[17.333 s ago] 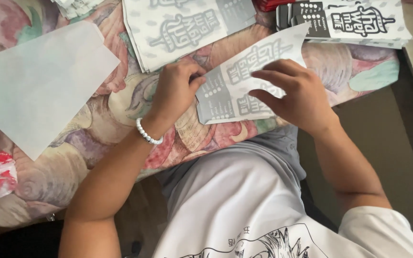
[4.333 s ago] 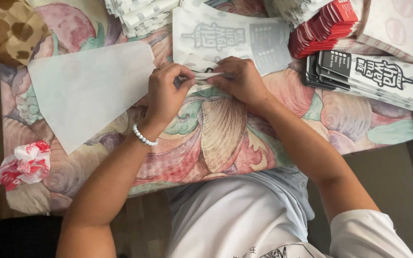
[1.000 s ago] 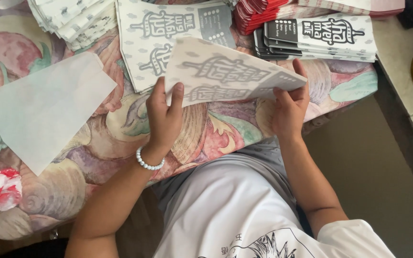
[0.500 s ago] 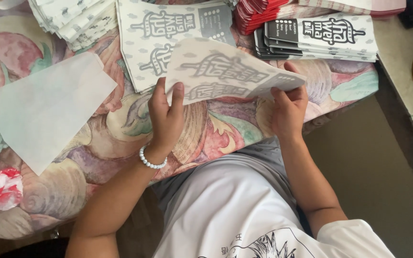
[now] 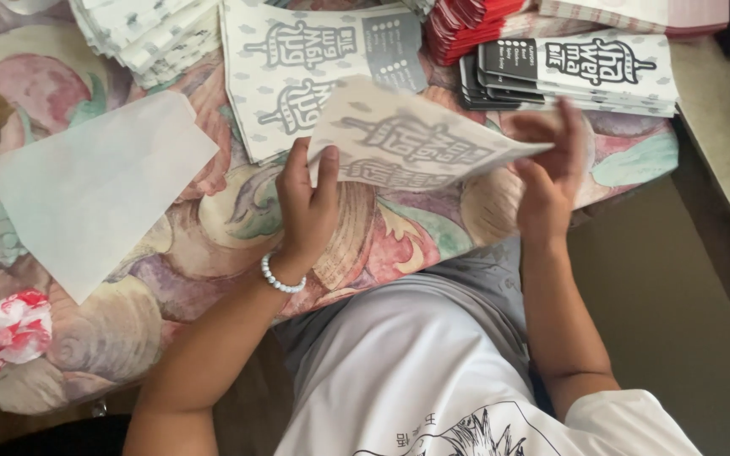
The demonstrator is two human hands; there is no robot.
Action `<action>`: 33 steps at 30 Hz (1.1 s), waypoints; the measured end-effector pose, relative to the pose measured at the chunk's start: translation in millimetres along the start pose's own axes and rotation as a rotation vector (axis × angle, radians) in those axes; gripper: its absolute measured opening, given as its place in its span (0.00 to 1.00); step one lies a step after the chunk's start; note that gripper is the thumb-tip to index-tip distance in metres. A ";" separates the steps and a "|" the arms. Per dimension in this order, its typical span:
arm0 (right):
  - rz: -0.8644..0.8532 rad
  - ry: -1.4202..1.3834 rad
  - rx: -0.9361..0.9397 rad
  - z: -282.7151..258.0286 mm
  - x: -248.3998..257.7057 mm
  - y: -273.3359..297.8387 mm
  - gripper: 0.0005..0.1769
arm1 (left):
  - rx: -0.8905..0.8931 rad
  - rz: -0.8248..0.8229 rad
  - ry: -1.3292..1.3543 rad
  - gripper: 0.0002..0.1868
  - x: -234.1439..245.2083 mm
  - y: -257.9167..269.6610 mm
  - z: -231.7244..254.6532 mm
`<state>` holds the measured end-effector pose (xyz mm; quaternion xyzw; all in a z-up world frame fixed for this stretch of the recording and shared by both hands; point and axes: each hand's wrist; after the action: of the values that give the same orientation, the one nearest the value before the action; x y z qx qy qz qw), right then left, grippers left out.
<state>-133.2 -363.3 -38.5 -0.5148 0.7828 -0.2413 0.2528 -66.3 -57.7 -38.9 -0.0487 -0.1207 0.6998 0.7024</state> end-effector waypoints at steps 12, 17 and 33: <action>-0.459 0.680 0.646 -80.4 -87.2 -63.1 0.09 | 0.080 -0.055 -0.070 0.15 -0.6 6.3 38.8; -0.482 0.686 0.641 -79.8 -88.0 -67.2 0.05 | 0.061 -0.052 -0.058 0.15 -0.2 4.9 37.4; -1.075 0.619 0.135 -95.4 -83.2 -99.2 0.03 | 0.366 -0.223 0.262 0.38 42.6 35.3 70.2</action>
<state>-98.3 -309.9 109.1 -0.7261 0.4341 -0.5217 -0.1107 -117.6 -21.8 24.9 0.0025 0.0953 0.6160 0.7820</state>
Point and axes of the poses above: each hand's wrist, its own y-axis away from the middle knuckle, its own x-axis out of the back of the hand, z = x × y, and after that the axes turned 14 degrees about x, right-handed
